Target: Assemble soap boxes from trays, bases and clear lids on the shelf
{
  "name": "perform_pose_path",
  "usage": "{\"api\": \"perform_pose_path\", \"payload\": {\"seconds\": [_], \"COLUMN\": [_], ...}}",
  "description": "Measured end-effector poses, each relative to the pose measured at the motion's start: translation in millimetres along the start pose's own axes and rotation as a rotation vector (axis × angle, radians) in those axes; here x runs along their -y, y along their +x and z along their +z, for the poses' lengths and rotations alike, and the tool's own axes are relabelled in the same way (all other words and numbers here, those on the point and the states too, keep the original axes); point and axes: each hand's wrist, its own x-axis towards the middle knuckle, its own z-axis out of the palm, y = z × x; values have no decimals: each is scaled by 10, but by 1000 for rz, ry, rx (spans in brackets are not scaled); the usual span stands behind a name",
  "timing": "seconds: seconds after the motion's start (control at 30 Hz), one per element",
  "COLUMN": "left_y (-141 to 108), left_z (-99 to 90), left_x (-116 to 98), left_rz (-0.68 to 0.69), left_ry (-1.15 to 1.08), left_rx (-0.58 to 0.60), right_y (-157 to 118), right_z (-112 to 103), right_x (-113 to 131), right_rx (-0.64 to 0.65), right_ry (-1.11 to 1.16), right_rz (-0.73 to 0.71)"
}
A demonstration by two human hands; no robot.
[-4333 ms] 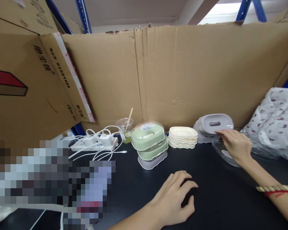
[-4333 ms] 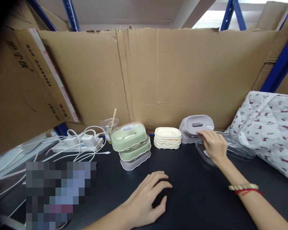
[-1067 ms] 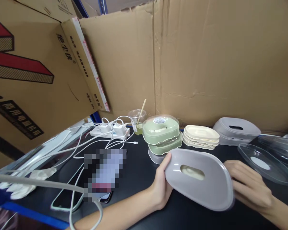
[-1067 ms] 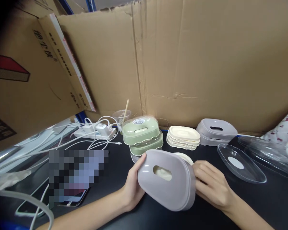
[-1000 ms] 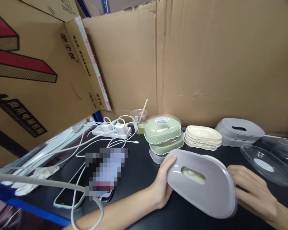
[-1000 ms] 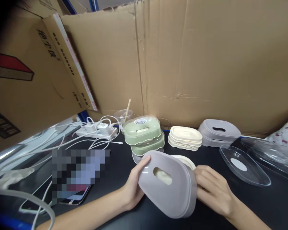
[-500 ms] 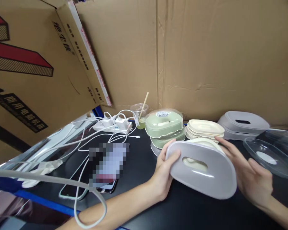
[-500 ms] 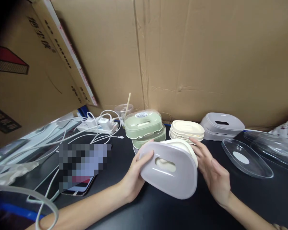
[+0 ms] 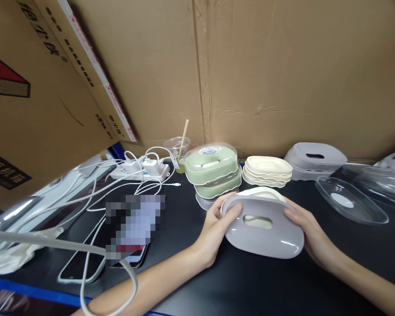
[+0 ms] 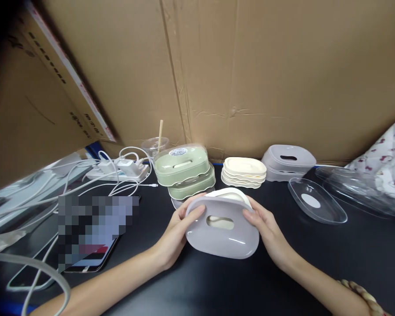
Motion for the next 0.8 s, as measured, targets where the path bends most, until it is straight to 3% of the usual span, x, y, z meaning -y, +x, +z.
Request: {"api": "perform_pose_path", "payload": {"seconds": [0.6, 0.8], "left_y": [8, 11], "left_z": [-40, -42], "left_x": [-79, -78], "left_rz": [22, -4], "left_ry": [213, 232], "left_rx": [139, 100], "right_y": [108, 87], "right_z": [-28, -66], "right_x": [149, 34], "right_rx": [-85, -59], "right_ry": [-164, 14], "right_rz": [291, 224]}}
